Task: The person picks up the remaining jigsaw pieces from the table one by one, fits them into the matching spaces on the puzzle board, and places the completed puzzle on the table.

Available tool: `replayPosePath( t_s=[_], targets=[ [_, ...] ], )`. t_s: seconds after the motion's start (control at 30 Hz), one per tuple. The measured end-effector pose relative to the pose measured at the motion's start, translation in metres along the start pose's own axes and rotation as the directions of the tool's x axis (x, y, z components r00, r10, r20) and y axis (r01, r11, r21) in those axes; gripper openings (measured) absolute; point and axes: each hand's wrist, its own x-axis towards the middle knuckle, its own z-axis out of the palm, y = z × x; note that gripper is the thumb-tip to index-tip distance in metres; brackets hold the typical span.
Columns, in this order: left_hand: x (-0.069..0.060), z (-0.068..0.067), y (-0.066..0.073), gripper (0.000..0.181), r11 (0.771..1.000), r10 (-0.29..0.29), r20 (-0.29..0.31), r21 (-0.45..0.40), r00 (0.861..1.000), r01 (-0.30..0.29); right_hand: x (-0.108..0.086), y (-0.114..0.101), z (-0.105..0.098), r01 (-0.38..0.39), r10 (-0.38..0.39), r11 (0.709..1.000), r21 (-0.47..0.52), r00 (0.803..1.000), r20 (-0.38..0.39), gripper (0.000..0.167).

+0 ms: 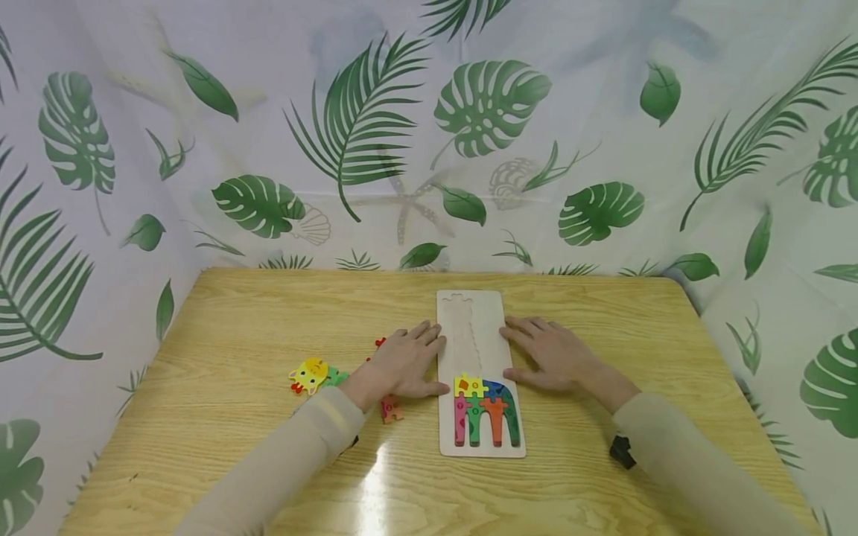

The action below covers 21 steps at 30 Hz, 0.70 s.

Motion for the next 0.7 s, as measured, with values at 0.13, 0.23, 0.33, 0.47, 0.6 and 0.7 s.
replayPosePath(
  t_s=[0.13, 0.23, 0.33, 0.47, 0.6, 0.7],
  targets=[
    [-0.0003, -0.0007, 0.0005, 0.091, 1.000, -0.001, 0.001, 0.006, 1.000, 0.001, 0.0001, 0.0008, 0.0017, 0.007, -0.007, 1.000, 0.007, 1.000, 0.000, 0.088],
    [-0.0007, -0.0018, 0.0006, 0.091, 1.000, 0.000, 0.003, 0.004, 1.000, 0.000, 0.0004, 0.0013, 0.0023, 0.010, -0.010, 1.000, 0.004, 1.000, -0.003, 0.088],
    [-0.0014, -0.0025, 0.0008, 0.090, 1.000, 0.004, 0.005, -0.002, 1.000, -0.004, 0.0007, 0.0022, 0.0032, 0.012, -0.012, 1.000, 0.000, 1.000, -0.007, 0.087],
    [-0.0026, -0.0017, 0.0002, 0.090, 1.000, 0.009, 0.003, -0.006, 1.000, -0.009, 0.0010, 0.0020, 0.0039, 0.006, -0.006, 1.000, -0.003, 1.000, -0.005, 0.088],
    [-0.0043, 0.0004, -0.0004, 0.090, 1.000, 0.016, -0.009, -0.002, 1.000, -0.016, 0.0008, 0.0008, 0.0030, 0.002, -0.002, 1.000, -0.001, 1.000, -0.003, 0.088],
    [-0.0064, 0.0019, -0.0010, 0.091, 1.000, 0.026, -0.022, -0.005, 0.999, -0.027, 0.0003, 0.0005, 0.0022, 0.000, 0.000, 1.000, 0.003, 1.000, 0.001, 0.088]
  ],
)
